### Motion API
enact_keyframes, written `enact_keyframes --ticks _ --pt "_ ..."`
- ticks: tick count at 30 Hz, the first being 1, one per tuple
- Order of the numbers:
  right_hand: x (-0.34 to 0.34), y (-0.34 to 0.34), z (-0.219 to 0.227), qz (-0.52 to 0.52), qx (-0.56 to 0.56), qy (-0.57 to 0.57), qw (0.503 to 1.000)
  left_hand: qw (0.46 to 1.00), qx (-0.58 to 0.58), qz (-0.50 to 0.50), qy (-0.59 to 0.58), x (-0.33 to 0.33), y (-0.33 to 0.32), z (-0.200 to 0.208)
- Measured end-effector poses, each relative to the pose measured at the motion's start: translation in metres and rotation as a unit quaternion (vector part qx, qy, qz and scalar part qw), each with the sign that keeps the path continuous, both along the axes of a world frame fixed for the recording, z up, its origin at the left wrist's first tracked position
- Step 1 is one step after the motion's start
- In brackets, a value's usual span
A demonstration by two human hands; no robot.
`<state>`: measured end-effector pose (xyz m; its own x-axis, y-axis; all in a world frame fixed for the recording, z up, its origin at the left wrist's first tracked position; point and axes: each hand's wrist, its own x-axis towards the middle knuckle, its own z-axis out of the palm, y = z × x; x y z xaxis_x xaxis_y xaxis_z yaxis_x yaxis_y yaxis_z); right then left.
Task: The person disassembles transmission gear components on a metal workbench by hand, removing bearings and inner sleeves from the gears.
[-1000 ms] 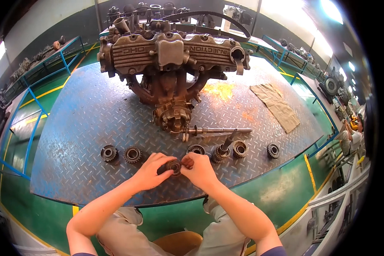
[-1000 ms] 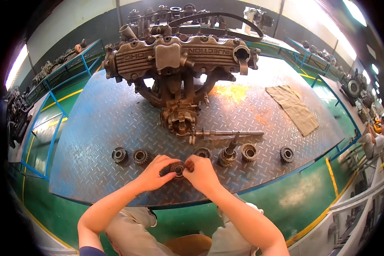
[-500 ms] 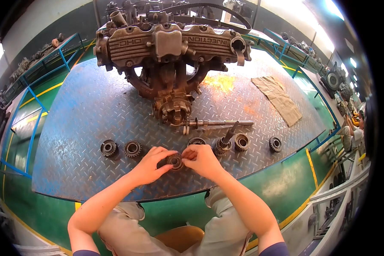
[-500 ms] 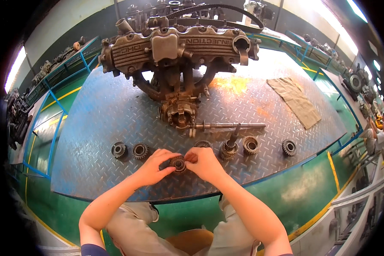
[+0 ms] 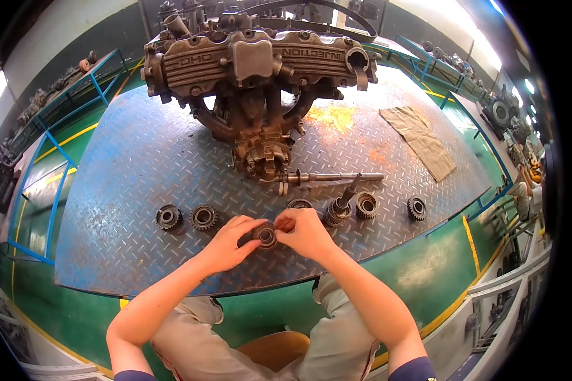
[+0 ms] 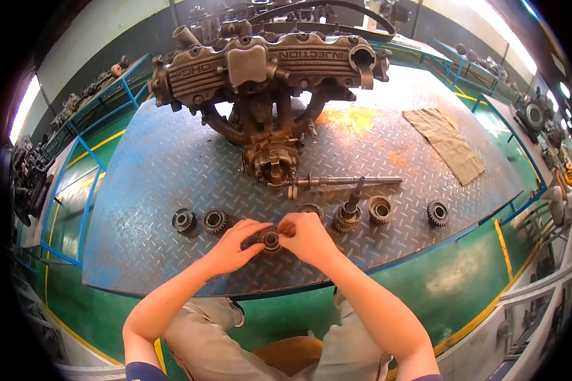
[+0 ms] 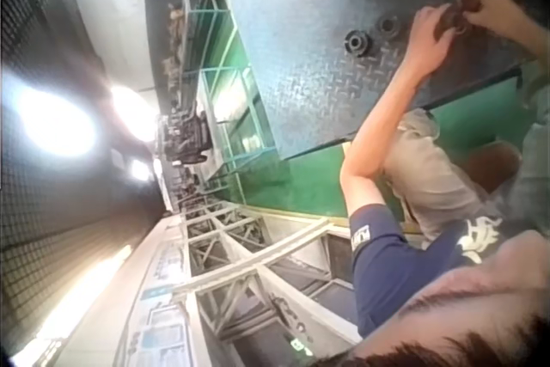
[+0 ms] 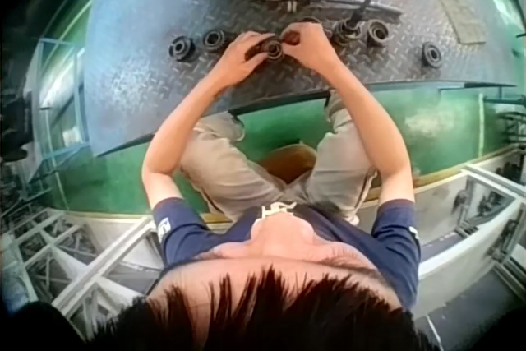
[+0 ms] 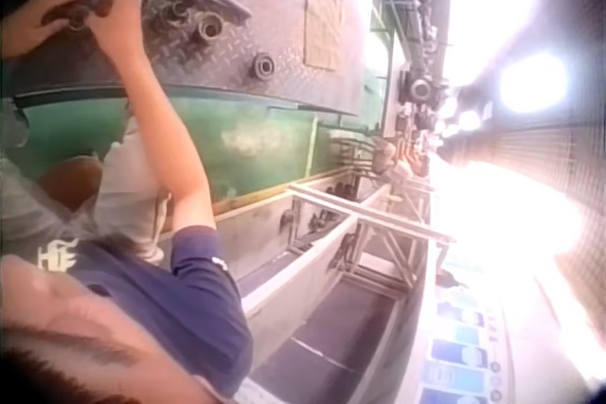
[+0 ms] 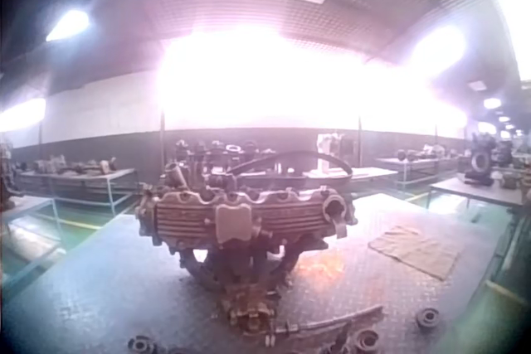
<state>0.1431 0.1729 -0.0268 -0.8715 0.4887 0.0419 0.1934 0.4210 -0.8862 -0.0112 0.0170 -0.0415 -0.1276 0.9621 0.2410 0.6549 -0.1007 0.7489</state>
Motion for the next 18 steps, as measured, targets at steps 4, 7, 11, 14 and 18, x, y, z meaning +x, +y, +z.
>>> enact_keyframes --ticks 4,7,11,14,18 --pt "-0.003 -0.001 0.000 0.002 0.020 0.003 1.000 0.999 0.022 0.005 -0.034 0.001 0.000 -0.003" --pt "-0.003 -0.001 0.000 0.000 0.020 0.002 1.000 0.999 -0.011 0.014 -0.039 0.002 -0.002 0.005" --pt "-0.001 -0.001 0.003 -0.002 0.018 0.004 1.000 0.999 -0.001 0.006 -0.042 0.001 -0.001 0.004" --pt "-0.001 -0.002 0.000 0.001 0.017 0.007 1.000 0.999 -0.005 0.002 -0.037 -0.001 0.000 0.007" --pt "0.002 -0.004 0.007 0.006 0.035 0.004 0.999 0.998 -0.048 0.006 -0.043 0.000 0.000 0.013"
